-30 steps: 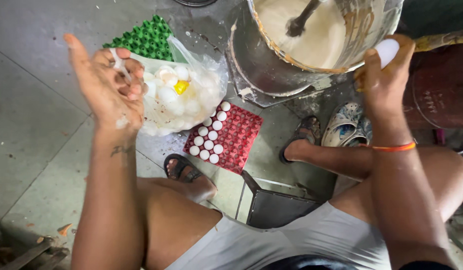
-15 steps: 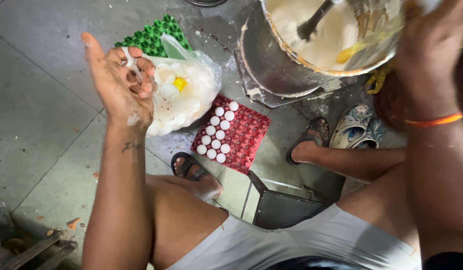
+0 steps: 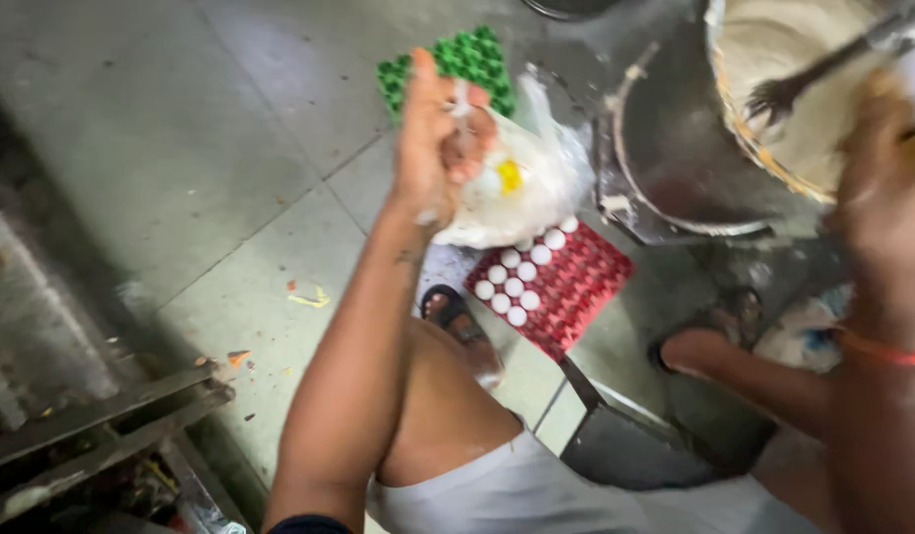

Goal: The person takes eggs one by one from a plastic bag and cracks them into a large industrial mixing bucket where a batter is being stirred by a machine.

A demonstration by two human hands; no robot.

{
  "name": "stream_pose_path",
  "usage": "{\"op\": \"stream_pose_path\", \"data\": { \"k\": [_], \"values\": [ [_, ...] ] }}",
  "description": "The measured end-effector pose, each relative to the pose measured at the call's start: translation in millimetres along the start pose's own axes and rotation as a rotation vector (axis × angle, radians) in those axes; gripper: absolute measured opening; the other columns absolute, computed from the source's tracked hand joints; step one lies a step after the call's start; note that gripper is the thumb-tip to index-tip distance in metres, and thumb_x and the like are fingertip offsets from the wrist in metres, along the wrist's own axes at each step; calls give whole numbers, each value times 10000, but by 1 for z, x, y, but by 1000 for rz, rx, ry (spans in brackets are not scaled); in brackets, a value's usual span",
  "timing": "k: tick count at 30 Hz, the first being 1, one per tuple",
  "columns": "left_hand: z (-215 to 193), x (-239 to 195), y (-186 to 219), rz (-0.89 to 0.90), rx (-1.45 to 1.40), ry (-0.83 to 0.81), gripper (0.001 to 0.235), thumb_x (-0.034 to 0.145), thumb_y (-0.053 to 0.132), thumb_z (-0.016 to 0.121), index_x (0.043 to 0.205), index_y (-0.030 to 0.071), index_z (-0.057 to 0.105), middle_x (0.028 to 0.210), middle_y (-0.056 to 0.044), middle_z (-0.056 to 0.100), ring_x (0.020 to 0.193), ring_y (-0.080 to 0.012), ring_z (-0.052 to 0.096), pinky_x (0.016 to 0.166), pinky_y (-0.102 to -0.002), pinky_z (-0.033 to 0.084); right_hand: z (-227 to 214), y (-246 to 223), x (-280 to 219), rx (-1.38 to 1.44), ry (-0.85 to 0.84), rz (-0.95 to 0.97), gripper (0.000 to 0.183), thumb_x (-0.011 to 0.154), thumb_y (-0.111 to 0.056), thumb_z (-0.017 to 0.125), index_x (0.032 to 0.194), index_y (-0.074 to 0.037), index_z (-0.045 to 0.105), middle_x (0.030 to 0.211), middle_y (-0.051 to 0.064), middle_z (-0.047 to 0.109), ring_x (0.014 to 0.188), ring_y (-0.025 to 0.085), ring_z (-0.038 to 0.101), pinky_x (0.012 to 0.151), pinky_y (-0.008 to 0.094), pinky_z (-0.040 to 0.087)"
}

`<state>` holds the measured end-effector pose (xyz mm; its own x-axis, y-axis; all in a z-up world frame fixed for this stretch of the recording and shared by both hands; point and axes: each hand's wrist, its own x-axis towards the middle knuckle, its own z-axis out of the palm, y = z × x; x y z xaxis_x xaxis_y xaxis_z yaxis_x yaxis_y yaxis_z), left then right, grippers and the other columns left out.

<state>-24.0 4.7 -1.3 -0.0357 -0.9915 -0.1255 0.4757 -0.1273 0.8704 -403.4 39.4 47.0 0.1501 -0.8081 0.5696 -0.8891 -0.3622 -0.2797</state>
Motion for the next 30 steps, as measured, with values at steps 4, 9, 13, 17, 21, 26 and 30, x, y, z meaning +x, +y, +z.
{"op": "stream_pose_path", "data": {
  "k": [4,9,13,17,21,26,30],
  "values": [
    [9,-2,5,-20,-94,-94,736,954,744,420,1080,30,552,728,-94,620,476,-77,426,412,-211,285,81,-109,21,585,-336,-3,558,951,-15,624,1490,-54,486,1393,158,551,1224,272,609,1028,426,528],
    [0,-7,5,25,-62,-30,733,1020,730,403,1086,17,559,741,-111,607,484,-80,425,420,-219,287,170,-86,-30,440,-256,117,144,1023,-80,685,1161,-36,682,1228,203,616,933,345,697,847,385,549],
    [-9,-21,7,72,-106,-105,575,1128,562,431,1154,-2,540,828,-158,604,497,-91,403,456,-219,290,215,-22,-128,317,-236,378,103,1082,-137,660,1080,-36,678,990,177,692,872,347,692,800,422,541],
    [-8,-33,19,80,-194,-127,571,1139,501,313,1113,-21,543,837,-174,619,569,-119,444,476,-227,321,279,-26,-233,426,-844,529,315,891,-283,758,1108,-71,673,923,145,722,822,279,702,726,417,548],
    [-10,-42,16,147,-149,-105,476,1188,397,402,1084,-35,575,830,-201,632,547,-122,439,503,-248,322,324,-40,-307,510,-1089,895,453,875,-341,709,1244,-99,607,952,170,718,820,335,693,718,453,555],
    [-27,-46,1,176,-7,-122,556,1251,405,428,1023,-63,626,797,-149,620,585,-108,444,569,-279,349,347,-37,-342,442,-977,626,458,906,-318,754,1246,-53,602,1002,166,720,886,291,693,738,405,545],
    [-30,-34,-7,154,44,-91,506,1193,396,413,1003,-17,635,868,-110,654,625,-88,486,537,-252,331,329,-18,-305,877,-1172,1126,380,927,-323,695,1209,-93,586,940,75,666,720,170,641,584,315,493]
  ]
}}
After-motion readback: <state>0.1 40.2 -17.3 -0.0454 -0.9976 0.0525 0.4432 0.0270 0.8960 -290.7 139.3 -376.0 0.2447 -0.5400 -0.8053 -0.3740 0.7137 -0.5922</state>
